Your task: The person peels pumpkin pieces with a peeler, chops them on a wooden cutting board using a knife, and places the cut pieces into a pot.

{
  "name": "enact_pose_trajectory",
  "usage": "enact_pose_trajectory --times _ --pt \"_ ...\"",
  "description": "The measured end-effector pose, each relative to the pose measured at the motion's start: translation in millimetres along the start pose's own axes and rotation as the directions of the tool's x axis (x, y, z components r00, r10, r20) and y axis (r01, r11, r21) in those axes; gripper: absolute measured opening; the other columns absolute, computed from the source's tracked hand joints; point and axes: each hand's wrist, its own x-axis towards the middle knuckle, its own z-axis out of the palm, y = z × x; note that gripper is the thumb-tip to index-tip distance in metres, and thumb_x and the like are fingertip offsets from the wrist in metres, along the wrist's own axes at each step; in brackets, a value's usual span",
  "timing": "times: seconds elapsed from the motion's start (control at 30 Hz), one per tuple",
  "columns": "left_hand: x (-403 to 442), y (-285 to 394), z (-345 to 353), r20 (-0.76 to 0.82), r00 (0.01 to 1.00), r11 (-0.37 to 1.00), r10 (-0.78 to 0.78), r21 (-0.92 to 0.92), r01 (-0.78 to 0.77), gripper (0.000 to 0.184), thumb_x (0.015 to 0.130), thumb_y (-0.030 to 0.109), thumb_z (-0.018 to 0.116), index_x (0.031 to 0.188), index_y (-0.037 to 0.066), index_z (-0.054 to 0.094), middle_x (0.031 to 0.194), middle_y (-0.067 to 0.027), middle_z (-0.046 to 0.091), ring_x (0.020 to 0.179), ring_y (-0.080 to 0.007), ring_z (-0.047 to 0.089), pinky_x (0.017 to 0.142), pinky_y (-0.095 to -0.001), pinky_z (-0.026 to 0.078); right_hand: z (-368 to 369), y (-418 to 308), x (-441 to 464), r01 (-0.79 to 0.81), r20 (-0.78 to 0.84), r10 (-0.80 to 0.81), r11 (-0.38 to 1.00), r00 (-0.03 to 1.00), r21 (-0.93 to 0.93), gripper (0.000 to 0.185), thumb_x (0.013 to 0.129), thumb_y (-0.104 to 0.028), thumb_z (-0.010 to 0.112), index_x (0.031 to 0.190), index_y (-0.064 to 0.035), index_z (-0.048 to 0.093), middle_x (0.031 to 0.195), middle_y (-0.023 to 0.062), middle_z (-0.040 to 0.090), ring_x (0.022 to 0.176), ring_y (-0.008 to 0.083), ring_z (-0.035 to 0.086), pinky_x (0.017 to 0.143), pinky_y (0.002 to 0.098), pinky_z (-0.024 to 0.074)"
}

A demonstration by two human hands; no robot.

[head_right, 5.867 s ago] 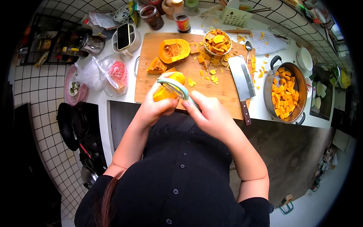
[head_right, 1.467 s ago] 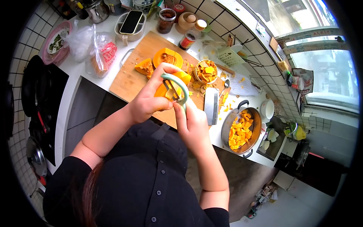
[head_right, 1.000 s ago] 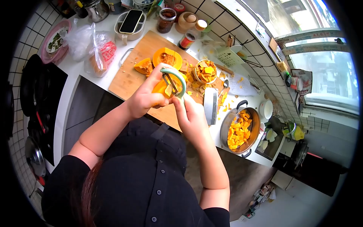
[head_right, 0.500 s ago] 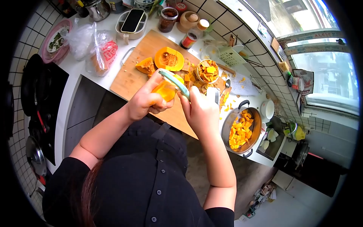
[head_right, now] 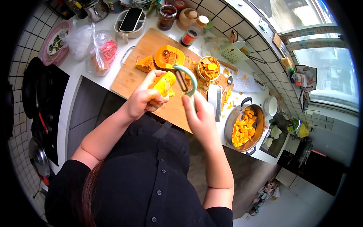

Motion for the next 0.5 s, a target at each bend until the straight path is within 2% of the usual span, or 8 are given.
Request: enact_pose_trajectory --times 0.07,0.17,0.23,0.3,0.37,0.43,0.47,0.5 --pt "1.6 -2.1 1.1 -0.009 1.0 1.0 0.01 0.023 -0.009 0.054 0.074 0.004 0.046 0.125 0.014 0.032 0.08 -0.0062 0.049 0.05 -0.0045 0.033 0.042 -0.0171 0.023 10.1 -0.6 -2.6 0.055 -0.061 -0.053 0.998 0.997 0.032 0.022 0.09 -0.014 0.059 0.108 -0.0018 0.058 0.064 0.0017 0.047 0.057 0.0087 0.041 0.053 0.0253 0.037" --pt "3.2 -6.0 2.0 0.014 1.0 1.0 -0.002 0.008 0.002 0.055 0.074 0.003 0.046 0.126 0.014 0.032 0.08 -0.0056 0.049 0.05 -0.0044 0.032 0.042 -0.0174 0.022 18.9 -0.7 1.4 0.327 -0.045 -0.33 0.943 0.943 -0.064 0.031 0.088 -0.011 0.061 0.118 -0.0026 0.056 0.068 0.0024 0.051 0.059 0.0083 0.044 0.056 0.024 0.0399" --pt "1.9 -2.6 1.2 0.044 0.998 0.999 -0.033 -0.01 0.034 0.054 0.074 0.003 0.045 0.126 0.014 0.033 0.079 -0.0048 0.048 0.049 -0.0044 0.031 0.041 -0.0176 0.022 21.4 11.1 6.3 0.357 -0.032 -0.365 0.922 0.93 -0.146 0.037 0.088 -0.01 0.061 0.123 -0.0029 0.055 0.07 0.0032 0.054 0.06 0.0073 0.046 0.058 0.0232 0.0422" --pt "5.9 0.1 -1.5 0.05 0.999 0.998 -0.023 -0.056 0.026 0.055 0.074 0.003 0.044 0.126 0.013 0.032 0.078 -0.0067 0.046 0.049 -0.0048 0.029 0.041 -0.0177 0.021 16.5 20.0 7.6 0.228 -0.093 -0.256 0.943 0.962 -0.243 0.038 0.088 -0.01 0.061 0.125 -0.0025 0.054 0.071 0.0038 0.057 0.061 0.0067 0.048 0.06 0.0228 0.0439" --pt "9.8 3.0 -3.4 0.038 0.999 0.995 -0.006 -0.099 0.01 0.055 0.073 0.003 0.044 0.126 0.013 0.031 0.077 -0.0083 0.046 0.048 -0.005 0.028 0.04 -0.0174 0.021 10.8 41.8 13.8 0.134 -0.284 -0.142 0.99 0.948 -0.046 0.034 0.093 -0.011 0.054 0.126 -0.0032 0.054 0.068 -0.0016 0.053 0.059 0.0066 0.047 0.056 0.0229 0.0414" --pt "13.8 2.1 -7.4 0.038 0.999 0.997 -0.019 -0.076 0.022 0.056 0.073 0.004 0.044 0.126 0.013 0.031 0.077 -0.0095 0.045 0.048 -0.0052 0.027 0.04 -0.0169 0.021 2.1 38.0 8.0 -0.017 -0.235 0.083 0.964 0.969 0.267 0.025 0.096 -0.015 0.05 0.117 -0.0036 0.057 0.065 -0.0036 0.048 0.056 0.0055 0.042 0.05 0.023 0.0365" --pt "14.5 2.3 -8.2 0.047 0.998 0.998 -0.034 -0.057 0.037 0.056 0.073 0.004 0.044 0.126 0.013 0.031 0.076 -0.0092 0.045 0.048 -0.0051 0.027 0.04 -0.0169 0.02 4.7 32.7 3.6 0.026 -0.244 0.071 0.928 0.967 0.371 0.018 0.097 -0.018 0.048 0.104 -0.0039 0.057 0.062 -0.0033 0.044 0.054 0.0051 0.04 0.048 0.0229 0.0326" --pt "15.2 2.2 -8.3 0.058 0.997 0.998 -0.053 -0.034 0.056 0.056 0.072 0.004 0.044 0.126 0.013 0.031 0.076 -0.0088 0.045 0.048 -0.0051 0.028 0.04 -0.0169 0.02 6.4 32.1 0.5 0.02 -0.201 0.05 0.943 0.978 0.332 0.017 0.097 -0.018 0.048 0.101 -0.0037 0.056 0.063 -0.002 0.045 0.054 0.006 0.041 0.049 0.0235 0.0336"
